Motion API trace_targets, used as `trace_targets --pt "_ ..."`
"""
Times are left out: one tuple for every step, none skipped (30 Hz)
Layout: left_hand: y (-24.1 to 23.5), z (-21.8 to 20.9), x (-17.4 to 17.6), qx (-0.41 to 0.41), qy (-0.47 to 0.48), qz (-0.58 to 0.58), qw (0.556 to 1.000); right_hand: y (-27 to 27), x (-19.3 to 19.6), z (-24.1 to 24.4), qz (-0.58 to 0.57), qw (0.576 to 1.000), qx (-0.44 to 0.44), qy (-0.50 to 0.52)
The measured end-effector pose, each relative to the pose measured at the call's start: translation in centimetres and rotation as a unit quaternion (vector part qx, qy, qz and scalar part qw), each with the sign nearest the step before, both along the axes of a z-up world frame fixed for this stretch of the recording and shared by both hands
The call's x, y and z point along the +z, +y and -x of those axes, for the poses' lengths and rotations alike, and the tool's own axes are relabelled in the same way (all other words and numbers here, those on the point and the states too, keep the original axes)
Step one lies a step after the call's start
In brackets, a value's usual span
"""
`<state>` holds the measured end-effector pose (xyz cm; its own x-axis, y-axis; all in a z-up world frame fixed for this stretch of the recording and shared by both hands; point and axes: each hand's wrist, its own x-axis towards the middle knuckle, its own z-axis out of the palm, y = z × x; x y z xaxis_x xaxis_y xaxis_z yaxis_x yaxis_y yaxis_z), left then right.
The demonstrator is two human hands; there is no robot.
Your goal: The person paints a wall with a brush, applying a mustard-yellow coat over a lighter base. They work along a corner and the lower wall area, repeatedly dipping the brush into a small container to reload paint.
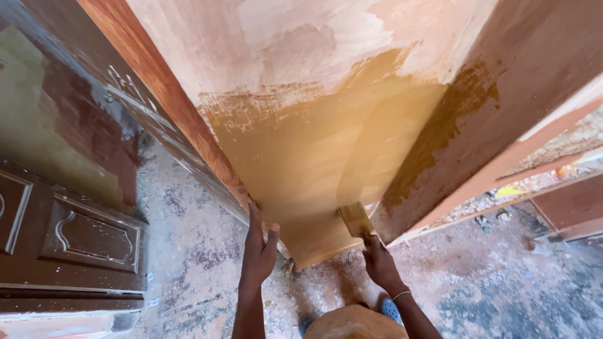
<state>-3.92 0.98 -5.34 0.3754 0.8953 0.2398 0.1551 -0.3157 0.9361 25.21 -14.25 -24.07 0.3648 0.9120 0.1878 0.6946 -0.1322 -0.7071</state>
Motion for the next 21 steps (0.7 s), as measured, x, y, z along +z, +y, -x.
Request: trace_targets --pt "-0.1 0.0 -0.1 -0.002 -0.003 -0.004 1.000 -0.5 -0.6 -0.5 -0.016 1.000 0.005 0.005" --pt "-0.1 0.0 -0.1 0.002 0.006 0.002 1.000 -0.7 -0.7 -1.5 -0.034 0.999 0.008 0.009" --pt "-0.1 0.0 -0.1 0.007 0.015 0.007 1.000 -0.6 0.1 -2.4 -0.051 0.999 0.012 0.013" --pt "-0.1 -0.1 -0.1 0.011 0.024 0.012 1.000 -0.3 1.9 -3.3 -0.024 0.999 -0.012 0.036" --pt "-0.1 -0.1 -0.1 0.011 0.023 0.014 1.000 0.0 4.6 -4.4 0.003 0.998 -0.036 0.059" --pt "-0.1 -0.2 -0.1 0.011 0.024 0.015 1.000 -0.1 7.9 -5.6 -0.106 0.994 0.032 0.018" --pt "-0.1 -0.3 -0.2 0.012 0.024 0.016 1.000 -0.4 11.6 -6.6 -0.211 0.972 0.100 -0.024" --pt "-0.1 -0.3 -0.3 0.015 0.023 0.019 0.999 -0.9 15.0 -6.7 -0.203 0.978 0.032 -0.029" --pt "0.0 -0.3 -0.4 0.018 0.022 0.021 0.999 -1.6 18.3 -6.7 -0.192 0.980 -0.035 -0.034" --pt "-0.1 -0.4 -0.7 0.019 0.022 0.025 0.999 -2.3 21.4 -6.8 -0.208 0.972 -0.055 0.098" --pt "-0.2 -0.4 -0.9 0.023 0.030 0.032 0.999 -2.5 23.5 -6.4 -0.221 0.945 -0.075 0.228" --pt "-0.1 -0.4 -1.0 0.028 0.036 0.037 0.998 -1.9 24.7 -5.9 -0.236 0.951 -0.061 0.192" --pt "-0.1 -0.5 -1.1 0.033 0.042 0.042 0.998 -1.5 25.5 -6.0 -0.249 0.955 -0.047 0.155" --pt "0.0 -0.5 -1.0 0.028 0.040 0.050 0.998 -1.1 25.6 -6.3 -0.265 0.957 -0.030 0.117" --pt "0.1 -0.4 -0.9 0.023 0.037 0.058 0.997 -0.1 24.6 -6.1 -0.233 0.970 -0.031 0.062" --pt "0.1 -0.3 -0.8 0.019 0.034 0.067 0.997 1.6 22.8 -6.2 -0.200 0.979 -0.031 0.008" --pt "0.0 -0.1 -0.6 0.015 0.035 0.057 0.998 3.1 20.3 -6.0 -0.268 0.960 -0.006 -0.076" --pt "-0.1 0.0 -0.5 0.012 0.035 0.048 0.998 4.7 17.2 -5.8 -0.332 0.929 0.024 -0.159" --pt "0.0 0.1 -0.3 0.010 0.034 0.039 0.999 5.3 13.8 -5.2 -0.244 0.961 -0.019 -0.132" --pt "-0.1 0.1 -0.2 0.007 0.030 0.036 0.999 4.7 10.2 -4.4 -0.151 0.981 -0.057 -0.103" --pt "-0.1 0.1 -0.1 0.004 0.026 0.033 0.999 4.3 6.7 -3.7 -0.134 0.980 -0.086 -0.118"
